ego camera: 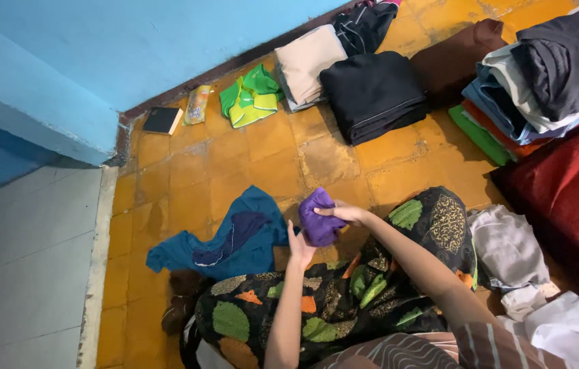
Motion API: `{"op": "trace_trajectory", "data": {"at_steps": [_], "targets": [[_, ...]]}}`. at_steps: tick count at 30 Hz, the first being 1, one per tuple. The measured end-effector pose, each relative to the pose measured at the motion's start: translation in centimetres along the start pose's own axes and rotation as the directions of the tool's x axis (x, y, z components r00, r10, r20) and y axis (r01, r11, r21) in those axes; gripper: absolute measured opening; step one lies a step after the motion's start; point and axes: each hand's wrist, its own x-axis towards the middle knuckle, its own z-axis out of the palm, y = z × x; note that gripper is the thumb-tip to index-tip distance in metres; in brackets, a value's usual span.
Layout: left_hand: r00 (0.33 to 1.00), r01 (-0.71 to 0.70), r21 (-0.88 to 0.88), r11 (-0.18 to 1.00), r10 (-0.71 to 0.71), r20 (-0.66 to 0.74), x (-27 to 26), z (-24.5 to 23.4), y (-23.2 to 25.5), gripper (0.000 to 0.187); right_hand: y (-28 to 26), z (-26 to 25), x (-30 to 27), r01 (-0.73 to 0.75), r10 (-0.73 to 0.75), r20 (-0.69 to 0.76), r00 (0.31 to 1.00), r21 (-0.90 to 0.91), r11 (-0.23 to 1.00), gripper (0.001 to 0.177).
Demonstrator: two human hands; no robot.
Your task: Folding various items of clothing including t-shirts, shorts, and underwear on a tiled floor.
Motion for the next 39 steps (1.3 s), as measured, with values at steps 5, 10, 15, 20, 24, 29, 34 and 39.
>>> {"op": "trace_trajectory", "data": {"at_steps": [5,10,15,20,24,29,34,39], "targets": [[0.989,0.037,-0.273,0.961,-0.075,-0.131,-2.1,4.4,1.1,0.1,0.0,-0.3,0.0,0.051,-0.048,0.04,0.998,-0.079,0.996,0.075],[0.997,0.0,-0.302,0.953,0.023,0.074,-2.8,3.3,1.2,0.081,2.4,-1.0,2.1,0.07,-0.065,0.029,0.997,-0.206,0.976,0.07],[0.997,-0.057,-0.141,0.988,0.065,0.049,-3.2,1.7,0.7,0.062,3.0,-0.5,2.4,0.144,-0.133,0.075,0.988,-0.183,0.972,0.066],[0.998,-0.059,-0.043,0.997,0.057,-0.037,-1.9,-0.6,-0.5,0.054,3.4,-0.8,2.7,0.093,-0.09,0.023,0.996,-0.261,0.961,0.07],[0.996,-0.079,-0.158,0.984,0.085,0.031,-2.4,-0.7,-0.8,0.05,0.3,1.3,0.2,-0.076,0.032,-0.155,0.987,-0.286,0.955,0.082],[0.996,-0.079,-0.264,0.961,0.09,0.029,-3.3,-0.6,-0.4,0.048,4.5,-0.7,3.0,-0.002,-0.022,-0.079,0.997,-0.29,0.957,0.09],[0.995,-0.06,-0.345,0.937,0.082,0.051,-3.4,-0.7,-0.1,0.049,3.9,-0.4,2.3,-0.19,0.209,0.176,0.962,-0.121,0.974,0.086],[0.995,-0.049,-0.415,0.908,0.083,0.064,-3.2,-1.4,-0.3,0.049,2.0,0.7,0.6,-0.255,0.247,0.236,0.94,0.007,0.967,0.06]]}}
